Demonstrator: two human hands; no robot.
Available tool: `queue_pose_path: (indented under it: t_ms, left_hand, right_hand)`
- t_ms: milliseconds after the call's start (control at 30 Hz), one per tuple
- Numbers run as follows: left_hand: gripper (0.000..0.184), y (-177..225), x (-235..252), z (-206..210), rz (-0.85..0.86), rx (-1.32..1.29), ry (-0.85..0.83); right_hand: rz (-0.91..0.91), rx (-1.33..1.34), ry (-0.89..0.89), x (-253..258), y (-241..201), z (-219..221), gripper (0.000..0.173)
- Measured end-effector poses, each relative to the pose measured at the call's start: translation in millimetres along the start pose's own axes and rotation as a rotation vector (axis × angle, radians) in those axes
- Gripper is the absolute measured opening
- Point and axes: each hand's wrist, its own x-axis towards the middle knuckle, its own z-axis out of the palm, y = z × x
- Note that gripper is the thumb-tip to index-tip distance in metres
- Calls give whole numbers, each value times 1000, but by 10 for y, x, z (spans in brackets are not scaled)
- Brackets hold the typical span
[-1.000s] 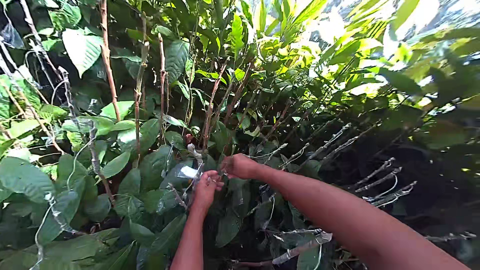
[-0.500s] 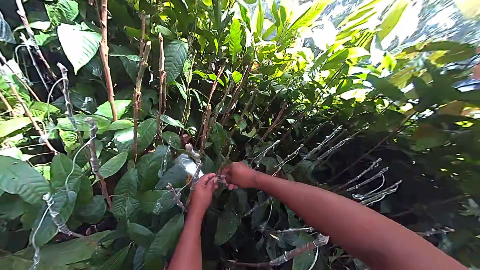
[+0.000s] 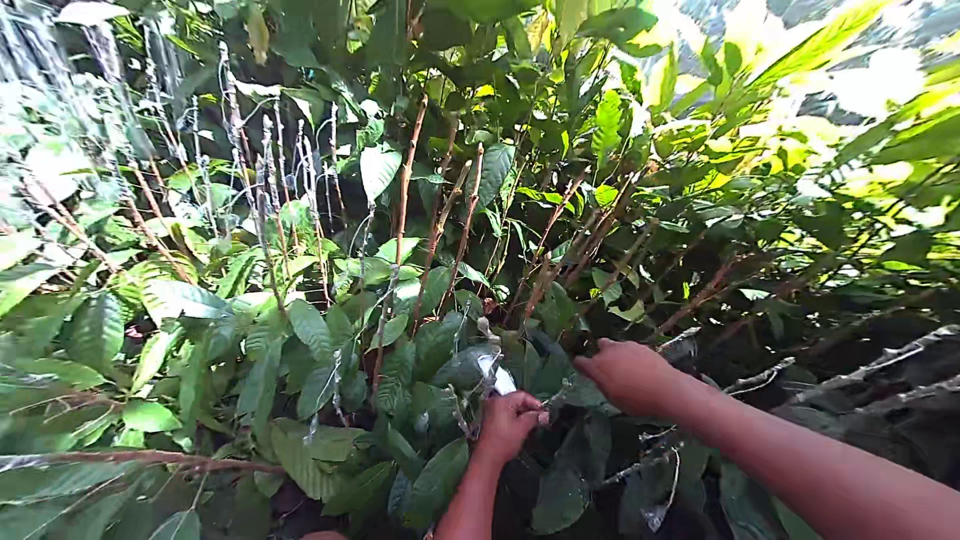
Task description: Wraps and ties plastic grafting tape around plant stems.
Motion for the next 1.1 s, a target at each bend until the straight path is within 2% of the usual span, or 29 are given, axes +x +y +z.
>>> queue_pose_path:
  t_ms: [67,167,233,267,300,333,367,400,467,533,567,600,633,700,767,800,833,867,900,933,967,1000,1100]
  left_hand:
    - [14,75,-6,-44,-79,-132,102]
    - [16,211,3,-44,-148,-127,163]
    - [16,211,-34,42,-64,65,116]
    - [20,165,-77,85,20,160,68]
    - [26,88,-119,106,97,226,1]
    - [21,28,-103,117,144,286,-60]
    - [18,-8,-91,112,167,286,-92]
    - [15,-3,-70,84,158,230,-71]
    - [14,121,-33,31,68,64,47]
    - [12,187,-42,59,55,63,115]
    - [15,189,-66,88,81,116,76]
    - [22,149,-78,109,88,166,1]
    - [17,129,-63,135,84,195,-72]
    - [11,152,-49,83,57,85,-90]
    - [10,226,-6,22,12,-50,51]
    - [11,245,-7,31,0,-40,118]
    - [13,242,-16,61,6,29,154]
    - [23,233,-46,105,10,105,142]
    - [43,209,-85,125,-5,173,59]
    - [44,191,-63,175,17,234,-1]
    - [29,171,-54,200,53,239,-37]
    - [19,165,-56,173,74,206,-49]
    - [9,159,-25,27,105,49,98]
  right_hand:
    - [-27,-70,-33,-59,-77,190,28]
    - [-214,71,-22,-448,-560,290,28]
    - [-388,319,-8,-667,-840,233,28]
    - [-429,499,30,-654,-814,125,25]
    - [-425,653,56,-566,-650,-20,25]
    - [-378,712,67,-447,-399,-136,30]
    - [-302,625,107,-335,-152,-142,32]
    - [-231,423,162,-287,-14,-65,31]
    - [-201,140,156,-444,-243,70,28]
    - [-318,201,105,-707,-673,-8,23]
    - [-362,324,89,-710,-728,-126,23]
    - [-383,442,79,-597,-621,-230,25]
    - [-368,488,76,-418,-403,-251,28]
    - [-247,263,131,-212,-78,-81,28]
    - [-211,95,119,-357,-273,87,29]
    - [-249,106,84,-501,-478,94,29]
    - [-301,170,50,-605,-652,39,29]
    - [-349,267,27,-624,-738,-59,27]
    - [-380,388,25,-544,-700,-155,26]
    - [-395,523,26,-402,-541,-204,27]
    - [-380,593,31,-244,-326,-181,29]
    - [-330,546,51,-138,-140,-112,30]
    - [-211,174,-65,-207,-87,139,31]
